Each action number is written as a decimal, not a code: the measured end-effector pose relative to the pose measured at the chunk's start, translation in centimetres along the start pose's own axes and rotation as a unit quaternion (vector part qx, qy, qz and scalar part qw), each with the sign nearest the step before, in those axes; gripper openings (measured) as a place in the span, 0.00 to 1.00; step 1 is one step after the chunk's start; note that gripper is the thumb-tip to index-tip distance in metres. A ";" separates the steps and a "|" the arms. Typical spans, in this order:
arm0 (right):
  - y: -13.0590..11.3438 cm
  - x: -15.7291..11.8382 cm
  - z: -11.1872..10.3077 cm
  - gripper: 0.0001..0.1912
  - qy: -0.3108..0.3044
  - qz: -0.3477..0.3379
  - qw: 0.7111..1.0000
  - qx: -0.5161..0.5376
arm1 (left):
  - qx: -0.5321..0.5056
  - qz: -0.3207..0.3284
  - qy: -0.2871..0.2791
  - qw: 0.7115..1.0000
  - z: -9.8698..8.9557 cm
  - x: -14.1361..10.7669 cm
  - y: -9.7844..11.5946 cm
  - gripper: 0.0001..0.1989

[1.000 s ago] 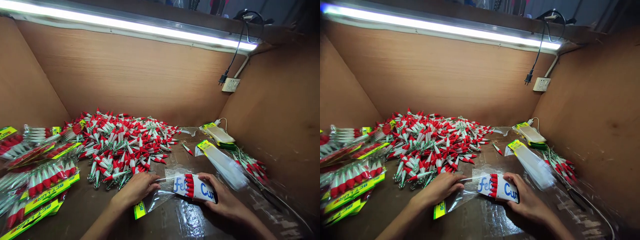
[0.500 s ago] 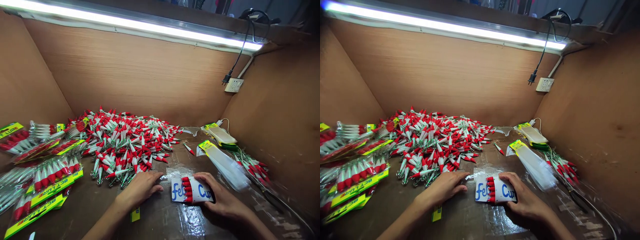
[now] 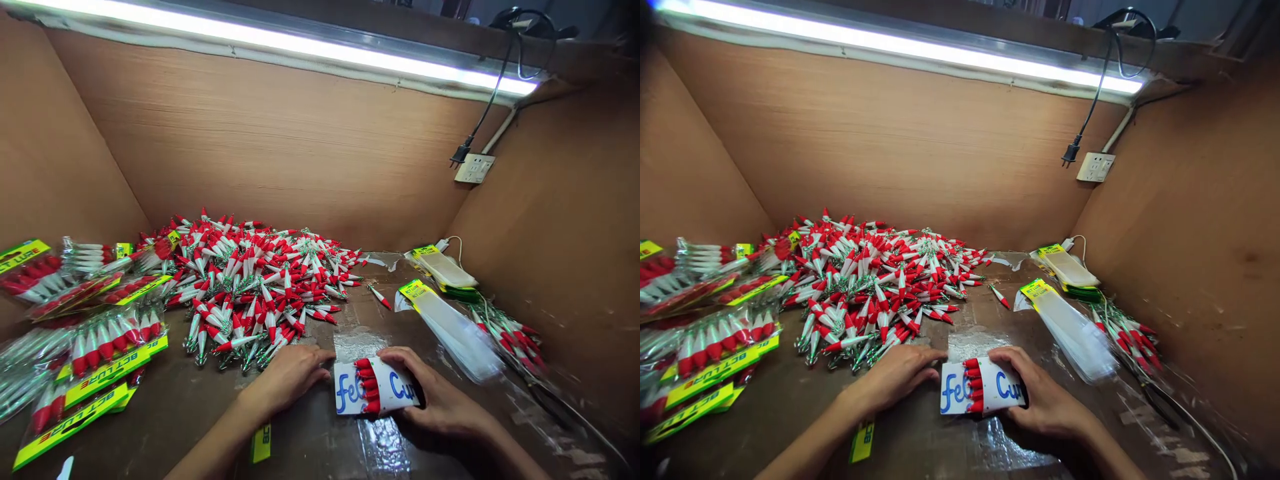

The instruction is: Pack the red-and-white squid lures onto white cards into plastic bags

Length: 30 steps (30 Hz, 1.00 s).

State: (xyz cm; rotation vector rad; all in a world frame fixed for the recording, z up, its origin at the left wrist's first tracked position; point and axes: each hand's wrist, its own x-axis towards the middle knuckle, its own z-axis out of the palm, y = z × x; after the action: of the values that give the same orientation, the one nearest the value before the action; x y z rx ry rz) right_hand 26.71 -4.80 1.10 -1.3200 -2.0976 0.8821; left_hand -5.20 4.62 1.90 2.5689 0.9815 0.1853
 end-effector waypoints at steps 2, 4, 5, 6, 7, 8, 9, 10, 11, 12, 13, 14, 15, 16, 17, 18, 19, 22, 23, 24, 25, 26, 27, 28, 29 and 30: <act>0.0 0.1 0.1 0.39 -0.005 0.007 1.000 0.008 | -0.031 0.013 0.014 0.999 0.2 0.1 0.3 0.16; 0.1 0.2 0.2 0.40 -0.008 0.008 1.000 0.002 | -0.075 0.027 0.035 0.996 0.6 0.2 0.5 0.16; 0.2 0.2 0.3 0.40 -0.010 0.006 1.000 -0.003 | -0.100 0.032 0.045 0.993 0.7 0.3 0.7 0.16; 0.2 0.2 0.4 0.40 -0.011 0.003 1.000 -0.010 | -0.124 0.037 0.055 0.990 0.9 0.3 0.8 0.17; 0.2 0.2 0.4 0.40 -0.011 0.001 1.000 -0.017 | -0.145 0.038 0.064 0.987 1.0 0.3 0.9 0.18; 0.2 0.2 0.4 0.41 -0.011 0.000 1.000 -0.024 | -0.160 0.037 0.073 0.984 1.1 0.4 0.9 0.18; 0.1 0.2 0.3 0.41 -0.011 0.001 0.999 -0.030 | -0.168 0.033 0.082 0.982 1.2 0.4 1.0 0.19; 0.0 0.1 0.2 0.41 -0.011 0.001 0.999 -0.036 | -0.168 0.026 0.090 0.981 1.2 0.4 1.0 0.19; -0.1 0.0 0.1 0.42 -0.011 0.001 0.999 -0.042 | -0.161 0.019 0.094 0.982 1.3 0.4 1.0 0.19; -0.2 -0.1 -0.1 0.42 -0.011 0.003 0.999 -0.046 | -0.152 0.012 0.093 0.984 1.3 0.4 1.0 0.19; -0.3 -0.2 -0.3 0.42 -0.013 0.005 0.999 -0.050 | -0.142 0.008 0.089 0.986 1.4 0.4 1.0 0.19; -0.4 -0.4 -0.5 0.43 -0.015 0.007 0.998 -0.054 | -0.132 0.004 0.083 0.988 1.4 0.4 1.1 0.18; -0.5 -0.6 -0.7 0.44 -0.018 0.008 0.998 -0.058 | -0.126 0.000 0.077 0.989 1.4 0.4 1.2 0.18; -0.5 -0.7 -0.9 0.44 -0.021 0.010 0.998 -0.061 | -0.121 -0.003 0.070 0.990 1.5 0.4 1.4 0.17; -0.5 -0.9 -1.0 0.45 -0.024 0.011 0.998 -0.064 | -0.117 -0.008 0.064 0.991 1.5 0.4 1.6 0.17; -0.5 -1.0 -1.2 0.45 -0.026 0.014 0.997 -0.066 | -0.113 -0.012 0.061 0.992 1.5 0.4 1.7 0.17; -0.5 -1.2 -1.3 0.45 -0.027 0.017 0.997 -0.066 | -0.110 -0.016 0.060 0.992 1.5 0.4 1.9 0.18; -0.5 -1.4 -1.6 0.43 -0.028 0.030 0.997 -0.064 | -0.112 -0.021 0.057 0.992 1.6 0.2 2.2 0.20; -0.5 -1.4 -1.6 0.43 -0.028 0.033 0.997 -0.064 | -0.115 -0.020 0.053 0.992 1.6 0.1 2.3 0.20; -0.5 -1.4 -1.5 0.43 -0.029 0.035 0.997 -0.064 | -0.119 -0.019 0.047 0.992 1.6 0.0 2.2 0.21; -0.5 -1.4 -1.4 0.43 -0.030 0.038 0.997 -0.063 | -0.121 -0.017 0.040 0.992 1.7 -0.1 2.2 0.22; -0.5 -1.3 -1.2 0.43 -0.032 0.039 0.997 -0.062 | -0.123 -0.016 0.035 0.992 1.7 -0.1 2.1 0.23; -0.5 -1.1 -0.9 0.43 -0.033 0.041 0.997 -0.061 | -0.122 -0.015 0.032 0.992 1.7 -0.2 2.1 0.24; -0.5 -0.9 -0.6 0.45 -0.035 0.042 0.997 -0.061 | -0.121 -0.017 0.031 0.992 1.7 -0.2 2.1 0.26; -0.4 -0.8 -0.2 0.46 -0.037 0.041 0.997 -0.061 | -0.119 -0.020 0.032 0.992 1.6 -0.3 2.2 0.28; -0.4 -0.6 0.1 0.48 -0.040 0.039 0.997 -0.061 | -0.115 -0.024 0.035 0.993 1.5 -0.4 2.4 0.31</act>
State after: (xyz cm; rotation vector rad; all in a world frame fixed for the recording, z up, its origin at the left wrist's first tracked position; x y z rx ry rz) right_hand 26.65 -5.47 1.30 -1.4602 -2.2051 0.8630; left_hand -3.63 2.21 1.46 2.3415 0.9848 0.3547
